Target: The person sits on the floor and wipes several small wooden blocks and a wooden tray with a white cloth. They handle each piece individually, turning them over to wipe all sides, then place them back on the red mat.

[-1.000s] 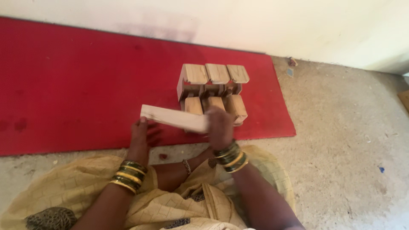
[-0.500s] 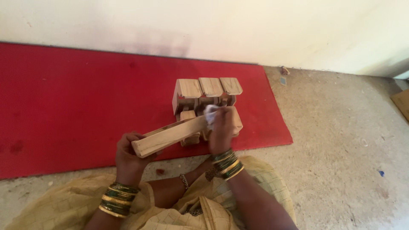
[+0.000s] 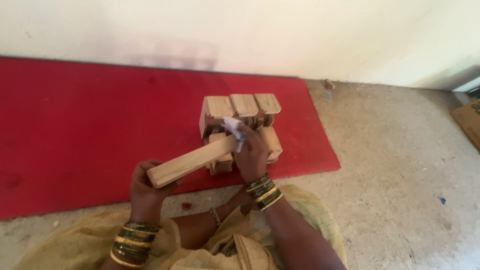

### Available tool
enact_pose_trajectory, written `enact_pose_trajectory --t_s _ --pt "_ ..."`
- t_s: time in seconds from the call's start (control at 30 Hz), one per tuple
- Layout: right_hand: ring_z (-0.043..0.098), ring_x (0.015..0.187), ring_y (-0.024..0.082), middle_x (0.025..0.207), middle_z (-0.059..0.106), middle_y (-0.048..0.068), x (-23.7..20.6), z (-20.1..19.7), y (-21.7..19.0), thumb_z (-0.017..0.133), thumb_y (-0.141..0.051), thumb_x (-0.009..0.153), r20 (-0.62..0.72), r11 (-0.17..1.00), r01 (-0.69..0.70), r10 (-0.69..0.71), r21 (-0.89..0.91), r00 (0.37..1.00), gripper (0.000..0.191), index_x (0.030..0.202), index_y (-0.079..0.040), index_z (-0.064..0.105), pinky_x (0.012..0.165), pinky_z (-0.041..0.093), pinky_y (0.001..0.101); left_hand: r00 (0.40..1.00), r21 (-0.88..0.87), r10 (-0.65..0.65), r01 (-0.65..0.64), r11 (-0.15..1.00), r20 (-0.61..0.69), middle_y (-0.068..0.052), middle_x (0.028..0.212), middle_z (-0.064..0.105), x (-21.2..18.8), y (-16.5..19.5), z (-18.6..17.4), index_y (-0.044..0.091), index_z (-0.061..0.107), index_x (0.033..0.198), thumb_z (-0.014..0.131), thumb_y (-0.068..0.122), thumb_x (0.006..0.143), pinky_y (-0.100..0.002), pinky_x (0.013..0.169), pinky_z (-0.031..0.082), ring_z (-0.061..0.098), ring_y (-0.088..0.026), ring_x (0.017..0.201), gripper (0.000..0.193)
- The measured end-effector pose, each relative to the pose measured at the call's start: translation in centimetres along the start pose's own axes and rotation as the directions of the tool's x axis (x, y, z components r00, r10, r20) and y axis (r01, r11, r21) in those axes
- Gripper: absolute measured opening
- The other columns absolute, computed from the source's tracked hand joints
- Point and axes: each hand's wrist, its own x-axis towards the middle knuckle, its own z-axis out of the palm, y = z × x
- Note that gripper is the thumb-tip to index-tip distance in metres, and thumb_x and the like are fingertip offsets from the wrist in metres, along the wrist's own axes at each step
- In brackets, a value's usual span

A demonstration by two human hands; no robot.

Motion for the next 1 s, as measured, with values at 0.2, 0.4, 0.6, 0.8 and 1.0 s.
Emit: enact_pose_trajectory --t_s 0.2,0.4,0.6,0.8,1.0 --pt "0.059 0.083 0.006 0.099 0.068 -0.002 -1.1 -0.1 1.9 0.045 -0.009 0.103 0.354 0.624 -0.382 0.175 0.682 0.919 0.032 0.124 -0.007 0.069 0.071 0.048 0.0222 0.977 -0.278 -0.212 0.198 0.94 -0.022 -0.007 0.121 0.068 0.2 -0.6 0.0 0.01 0.057 0.124 0.079 -0.002 0.069 -0.039 0.097 0.059 0.062 -0.023 0.121 0.06" --pt "0.059 0.079 0.006 0.097 0.068 0.0 -0.6 0.7 3.0 0.05 -0.01 0.1 0.346 0.482 -0.495 0.368 0.723 0.863 0.026 0.116 -0.003 0.069 0.068 0.047 0.0216 0.894 0.183 -0.447 0.434 0.882 0.034 -0.006 0.136 0.062 -0.1 -1.0 -0.4 0.013 0.051 0.142 0.075 0.041 0.085 -0.039 0.104 0.041 0.051 -0.022 0.133 0.068" --pt "0.056 0.079 0.012 0.099 0.065 0.009 -1.1 0.1 1.3 0.054 -0.011 0.102 -0.011 0.842 -0.234 0.274 0.486 0.962 0.027 0.123 -0.001 0.068 0.068 0.047 0.0266 0.874 -0.271 -0.47 0.426 0.863 -0.125 -0.013 0.13 0.067 0.0 -0.7 0.0 0.008 0.059 0.137 0.075 0.039 0.082 -0.047 0.096 0.055 0.062 -0.029 0.123 0.065" --pt "0.064 0.121 0.03 0.133 0.063 0.017 -5.0 1.1 -7.4 0.047 -0.015 0.108 0.132 0.834 0.495 -0.534 0.246 0.835 0.036 0.141 -0.004 0.055 0.102 0.054 0.0447 0.825 -0.442 -0.55 0.449 0.776 -0.128 -0.012 0.137 0.063 -0.2 0.1 0.5 0.007 0.054 0.139 0.058 0.061 0.091 -0.046 0.101 0.053 0.061 -0.027 0.124 0.072" --pt "0.05 0.136 0.039 0.149 0.051 0.026 -8.0 0.6 -9.4 0.059 -0.015 0.089 0.454 0.653 0.734 -0.721 0.188 0.524 0.059 0.144 0.005 0.047 0.11 0.04 0.0531 0.794 -0.424 -0.608 0.548 0.721 -0.007 -0.016 0.143 0.06 -1.4 0.8 1.4 0.013 0.054 0.146 0.045 0.072 0.089 -0.049 0.102 0.049 0.058 -0.031 0.128 0.082"
